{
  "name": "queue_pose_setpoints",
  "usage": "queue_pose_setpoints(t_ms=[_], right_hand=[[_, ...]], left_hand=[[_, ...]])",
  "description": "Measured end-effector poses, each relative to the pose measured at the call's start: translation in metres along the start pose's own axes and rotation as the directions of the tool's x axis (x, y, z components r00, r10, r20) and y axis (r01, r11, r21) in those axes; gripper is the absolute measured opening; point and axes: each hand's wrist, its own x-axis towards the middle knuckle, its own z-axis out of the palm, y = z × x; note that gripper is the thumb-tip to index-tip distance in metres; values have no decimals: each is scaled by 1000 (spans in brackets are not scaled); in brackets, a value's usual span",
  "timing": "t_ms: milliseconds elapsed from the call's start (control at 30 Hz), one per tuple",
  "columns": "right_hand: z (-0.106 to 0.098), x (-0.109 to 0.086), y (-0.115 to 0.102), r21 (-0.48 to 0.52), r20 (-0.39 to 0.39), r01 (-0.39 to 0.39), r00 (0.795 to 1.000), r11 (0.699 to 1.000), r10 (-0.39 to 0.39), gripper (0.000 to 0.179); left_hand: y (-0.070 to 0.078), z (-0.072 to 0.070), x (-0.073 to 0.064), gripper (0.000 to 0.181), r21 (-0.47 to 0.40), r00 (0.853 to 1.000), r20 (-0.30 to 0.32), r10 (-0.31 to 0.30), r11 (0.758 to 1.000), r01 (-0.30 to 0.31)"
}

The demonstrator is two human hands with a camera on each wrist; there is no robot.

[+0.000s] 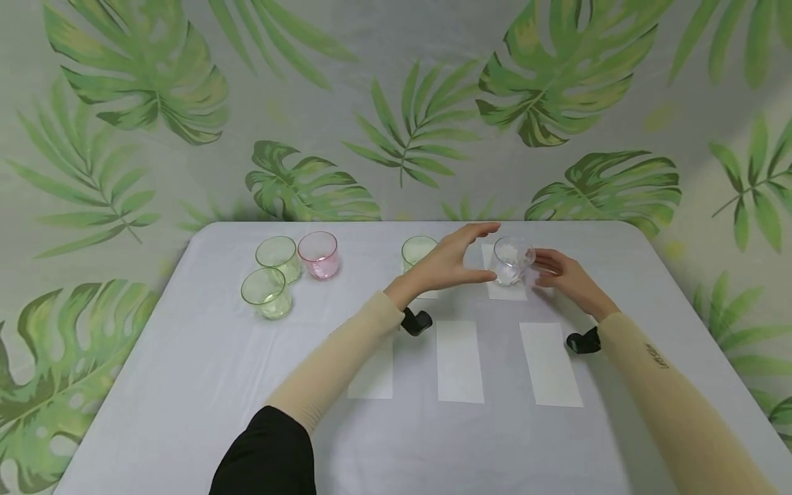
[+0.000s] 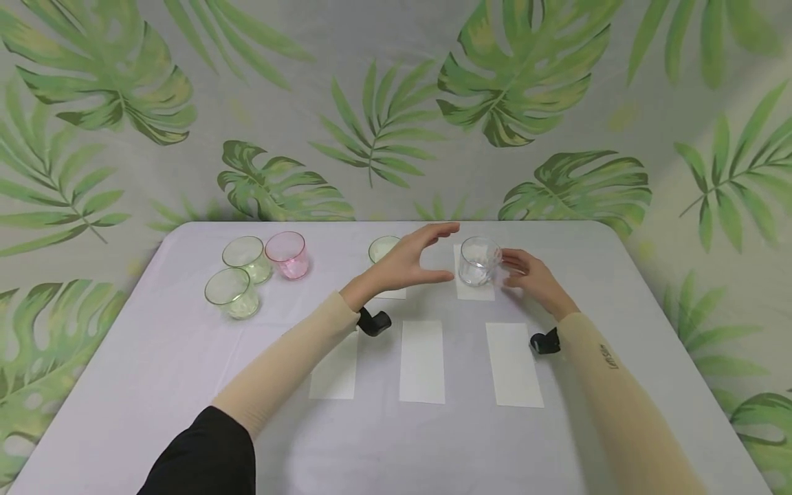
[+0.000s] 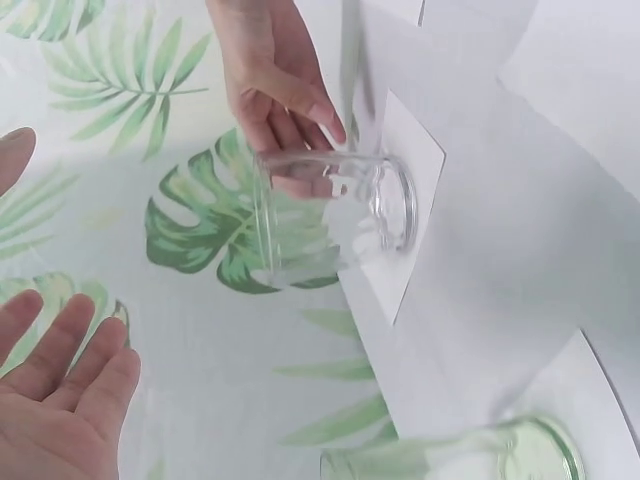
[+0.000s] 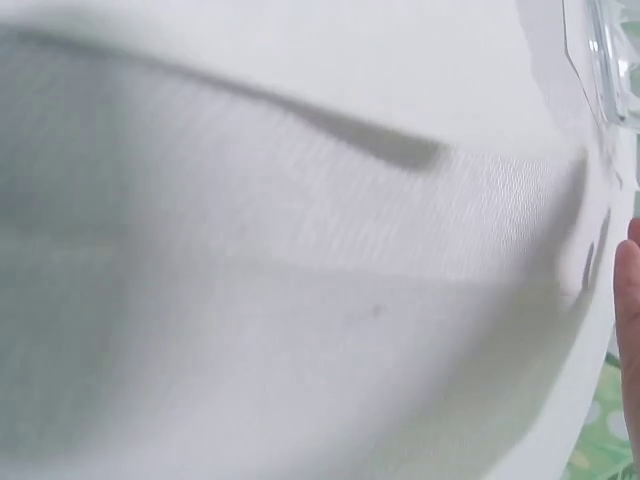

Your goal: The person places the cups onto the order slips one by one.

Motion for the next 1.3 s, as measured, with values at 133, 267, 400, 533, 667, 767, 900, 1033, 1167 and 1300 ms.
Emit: queue_pose_setpoints(t_ms=[133, 267, 400, 533, 667, 767, 900, 1033, 1167, 1300], right_hand=[[-4, -8, 1, 14, -6, 32, 999, 999, -32, 60], [-7, -16, 1, 12, -7, 40, 999, 999, -40, 58], [-10, -23, 5, 19, -16, 58, 998, 998, -57, 57], [-14, -31, 9, 17, -38, 74, 997, 997, -73, 56], [-19, -39, 13, 26, -44, 91, 995, 996, -90, 55], [-22, -45, 14, 47, -45, 113, 993, 993, -111, 53], [-27, -52, 15, 61, -55, 128, 991, 990, -125, 51], [-32, -58, 19, 59, -85, 106, 991, 993, -100, 51], [-36, -64, 22, 62, -105, 95, 991, 994, -88, 51], [-42, -72, 24, 47, -87, 113, 990, 993, -108, 52]], left_hand=[[0, -13, -16, 77, -20, 1000, -23, 19, 1000, -20], [-1, -27, -34, 75, -34, 999, -46, 13, 999, -15], [-4, -42, -53, 74, -36, 996, -86, 20, 999, -23], [-7, -58, -74, 73, -41, 990, -138, 32, 998, -38], [-10, -74, -98, 74, -42, 984, -177, 29, 998, -37], [-8, -87, -116, 74, -42, 980, -200, -3, 999, -5], [9, -107, -138, 71, -29, 969, -241, -60, 998, 54], [17, -126, -160, 69, -23, 953, -282, -111, 994, 109], [-1, -140, -184, 73, -15, 935, -307, -178, 983, 183], [-27, -150, -211, 77, -12, 907, -330, -261, 962, 272]])
